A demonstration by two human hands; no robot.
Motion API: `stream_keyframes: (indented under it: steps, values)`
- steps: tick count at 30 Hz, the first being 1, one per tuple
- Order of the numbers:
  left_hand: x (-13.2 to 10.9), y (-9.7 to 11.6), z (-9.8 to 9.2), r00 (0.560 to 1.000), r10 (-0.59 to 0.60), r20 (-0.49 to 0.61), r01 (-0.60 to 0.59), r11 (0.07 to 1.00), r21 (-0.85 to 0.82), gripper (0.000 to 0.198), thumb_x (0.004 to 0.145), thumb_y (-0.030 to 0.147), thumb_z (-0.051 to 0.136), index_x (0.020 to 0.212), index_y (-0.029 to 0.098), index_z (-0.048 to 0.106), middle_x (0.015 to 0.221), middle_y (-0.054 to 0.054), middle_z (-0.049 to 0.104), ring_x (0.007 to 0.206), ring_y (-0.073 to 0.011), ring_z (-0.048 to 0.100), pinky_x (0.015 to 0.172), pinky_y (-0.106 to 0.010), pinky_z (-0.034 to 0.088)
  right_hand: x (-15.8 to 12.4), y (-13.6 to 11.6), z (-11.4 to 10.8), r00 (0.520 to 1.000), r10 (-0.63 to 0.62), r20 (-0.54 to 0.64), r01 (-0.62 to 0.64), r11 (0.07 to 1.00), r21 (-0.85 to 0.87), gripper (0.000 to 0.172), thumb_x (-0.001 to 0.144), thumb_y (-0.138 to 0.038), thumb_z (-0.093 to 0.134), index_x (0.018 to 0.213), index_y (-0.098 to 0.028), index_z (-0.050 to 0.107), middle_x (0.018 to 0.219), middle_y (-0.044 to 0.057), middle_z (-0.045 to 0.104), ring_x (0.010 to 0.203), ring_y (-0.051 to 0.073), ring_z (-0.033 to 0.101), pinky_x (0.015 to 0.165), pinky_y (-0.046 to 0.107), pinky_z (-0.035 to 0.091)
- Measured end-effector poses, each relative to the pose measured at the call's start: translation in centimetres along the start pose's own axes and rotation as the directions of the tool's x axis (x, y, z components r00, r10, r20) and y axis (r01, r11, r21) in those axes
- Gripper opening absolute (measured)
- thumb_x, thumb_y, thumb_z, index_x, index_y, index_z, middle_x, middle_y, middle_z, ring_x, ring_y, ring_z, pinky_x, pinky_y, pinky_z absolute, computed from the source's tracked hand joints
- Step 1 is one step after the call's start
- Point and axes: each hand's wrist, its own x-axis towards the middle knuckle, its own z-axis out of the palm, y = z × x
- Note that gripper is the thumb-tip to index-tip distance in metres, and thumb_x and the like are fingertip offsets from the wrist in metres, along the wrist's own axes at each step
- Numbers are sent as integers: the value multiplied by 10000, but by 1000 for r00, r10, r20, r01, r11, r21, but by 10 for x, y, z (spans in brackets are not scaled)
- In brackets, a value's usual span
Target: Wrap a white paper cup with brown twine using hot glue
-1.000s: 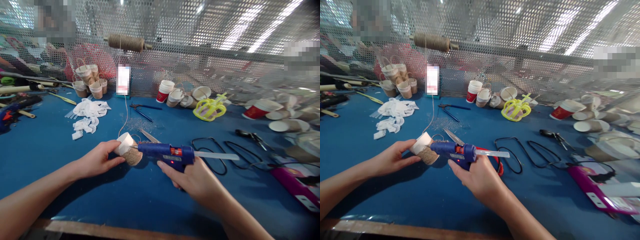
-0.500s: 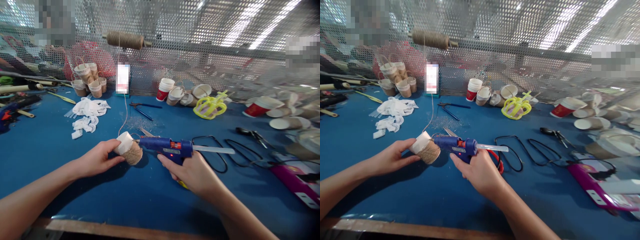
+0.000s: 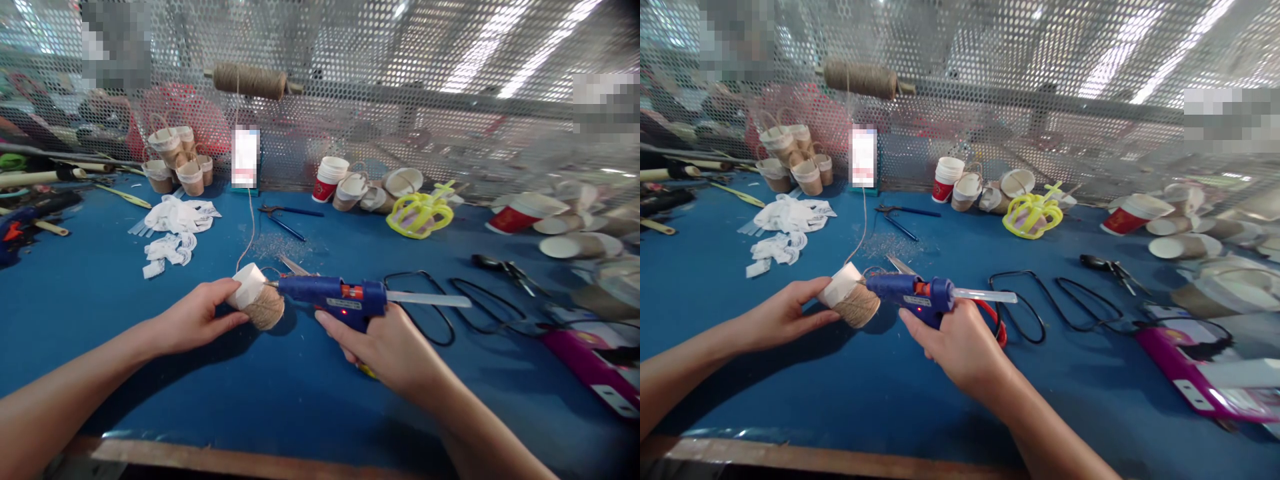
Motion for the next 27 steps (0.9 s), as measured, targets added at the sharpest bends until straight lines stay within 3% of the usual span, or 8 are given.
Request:
stream_keyframes:
  steps: [4, 16, 27]
  values:
    - [0, 1, -1, 1000, 12, 0, -12, 1000, 11, 211, 809, 254, 499, 978, 142, 558, 932, -81, 625, 829, -196, 572, 758, -326, 446, 2, 0, -1, 999, 37, 8, -37, 999, 5, 318, 668, -403, 551, 455, -201, 428, 286, -46, 413, 255, 74, 388, 300, 194, 349]
    - [0, 2, -1, 1000, 2, -8, -2, 1000, -21, 223, 804, 246, 510, 980, 121, 565, 939, -89, 627, 839, -195, 577, 764, -317, 445, -8, -11, -4, 997, -55, 60, 56, 998, -11, 264, 688, -334, 554, 479, -212, 449, 298, -68, 400, 267, 74, 378, 329, 205, 358]
    - [1, 0, 0, 1000, 1, -17, -2, 998, -63, 201, 803, 237, 517, 971, 141, 573, 973, -86, 633, 871, -193, 577, 795, -332, 443, -10, -5, 2, 972, -235, -4, 235, 970, -71, 129, 680, -307, 560, 584, -226, 532, 337, -52, 425, 416, 144, 513, 365, 231, 358]
